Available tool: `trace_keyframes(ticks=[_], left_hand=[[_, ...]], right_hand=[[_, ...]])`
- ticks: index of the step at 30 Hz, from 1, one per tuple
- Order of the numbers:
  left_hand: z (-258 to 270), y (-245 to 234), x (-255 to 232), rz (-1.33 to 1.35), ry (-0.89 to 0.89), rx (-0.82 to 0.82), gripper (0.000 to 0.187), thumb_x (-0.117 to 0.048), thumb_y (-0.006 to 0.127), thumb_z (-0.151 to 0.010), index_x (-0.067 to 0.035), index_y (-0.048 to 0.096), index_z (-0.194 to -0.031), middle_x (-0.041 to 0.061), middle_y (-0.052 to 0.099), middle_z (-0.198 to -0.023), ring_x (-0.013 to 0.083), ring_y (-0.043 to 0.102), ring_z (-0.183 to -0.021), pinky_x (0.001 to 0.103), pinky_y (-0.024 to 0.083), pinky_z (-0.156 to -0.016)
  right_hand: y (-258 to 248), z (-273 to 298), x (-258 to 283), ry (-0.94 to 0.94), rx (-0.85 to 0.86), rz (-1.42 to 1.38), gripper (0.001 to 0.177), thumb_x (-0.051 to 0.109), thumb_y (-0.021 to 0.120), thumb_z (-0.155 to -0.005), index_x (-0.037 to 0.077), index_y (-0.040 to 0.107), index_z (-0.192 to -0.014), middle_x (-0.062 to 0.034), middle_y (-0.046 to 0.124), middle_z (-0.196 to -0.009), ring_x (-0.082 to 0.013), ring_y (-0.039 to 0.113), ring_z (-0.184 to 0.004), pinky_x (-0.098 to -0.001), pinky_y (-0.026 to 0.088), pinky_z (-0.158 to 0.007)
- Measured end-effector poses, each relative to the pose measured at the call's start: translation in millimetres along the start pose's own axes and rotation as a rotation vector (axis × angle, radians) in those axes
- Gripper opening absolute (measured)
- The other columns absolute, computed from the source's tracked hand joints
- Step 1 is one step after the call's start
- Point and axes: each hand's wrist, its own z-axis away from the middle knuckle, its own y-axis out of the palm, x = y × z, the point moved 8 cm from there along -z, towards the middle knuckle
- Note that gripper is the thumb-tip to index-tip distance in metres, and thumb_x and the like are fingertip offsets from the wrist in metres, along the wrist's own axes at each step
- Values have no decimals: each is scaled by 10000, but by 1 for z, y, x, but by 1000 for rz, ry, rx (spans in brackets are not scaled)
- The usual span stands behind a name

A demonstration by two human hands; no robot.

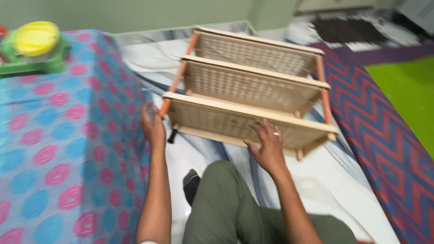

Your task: The person assembles a plastic storage rack by inserting orange rods into beige plastic panels and securing them with black caps. They work on the floor, connecting multiple panels and rods to form a rectangular frame.

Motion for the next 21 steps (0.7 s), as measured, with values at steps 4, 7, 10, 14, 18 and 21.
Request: trace_keyframes(ticks=[4,7,10,14,18,21], left_hand=[[-31,37,61,489,-365,371,670,-611,361,-1089,-114,545,-1498,21,578,-1478,146,546,-1285,333,419,-1002],[-24,56,62,667,-510,598,715,-620,317,-1034,-155,478,-1553,-7,608,-1440,117,636,-1096,290,501,-806],[-4,61,50,611,-547,678,621,-498,415,-1015,-206,422,-1562,35,630,-1351,176,663,-879,293,520,-687],[36,70,37,381,-529,732,593,-456,462,-1020,-265,427,-1581,57,653,-1293,119,612,-833,277,483,-677],[42,106,28,198,-394,738,593,-486,477,-1034,-215,465,-1561,42,601,-1400,189,566,-960,328,479,-856],[35,148,5,324,-156,708,646,-540,450,-1077,-99,448,-1548,95,553,-1513,200,514,-1382,344,389,-1139]], right_hand=[[58,-51,19,-22,-44,134,746,269,810,-760,64,522,-1417,-203,498,-1444,-403,367,-1391,-643,193,-1093],[75,-52,-5,3,-95,154,609,175,728,-844,117,554,-1426,-126,560,-1435,-321,435,-1401,-605,216,-1130],[76,-49,-47,39,-154,133,398,101,656,-973,202,646,-1358,-50,652,-1371,-249,515,-1385,-571,254,-1195],[55,-37,-86,-25,-322,144,351,30,613,-984,199,706,-1277,-62,713,-1309,-304,539,-1396,-603,244,-1227],[41,-31,-133,146,-336,246,332,101,673,-975,180,711,-1296,-105,600,-1445,-363,448,-1459,-619,215,-1205],[35,-14,-148,303,-483,96,514,230,711,-962,97,536,-1427,-210,399,-1593,-402,359,-1474,-563,264,-1192]])
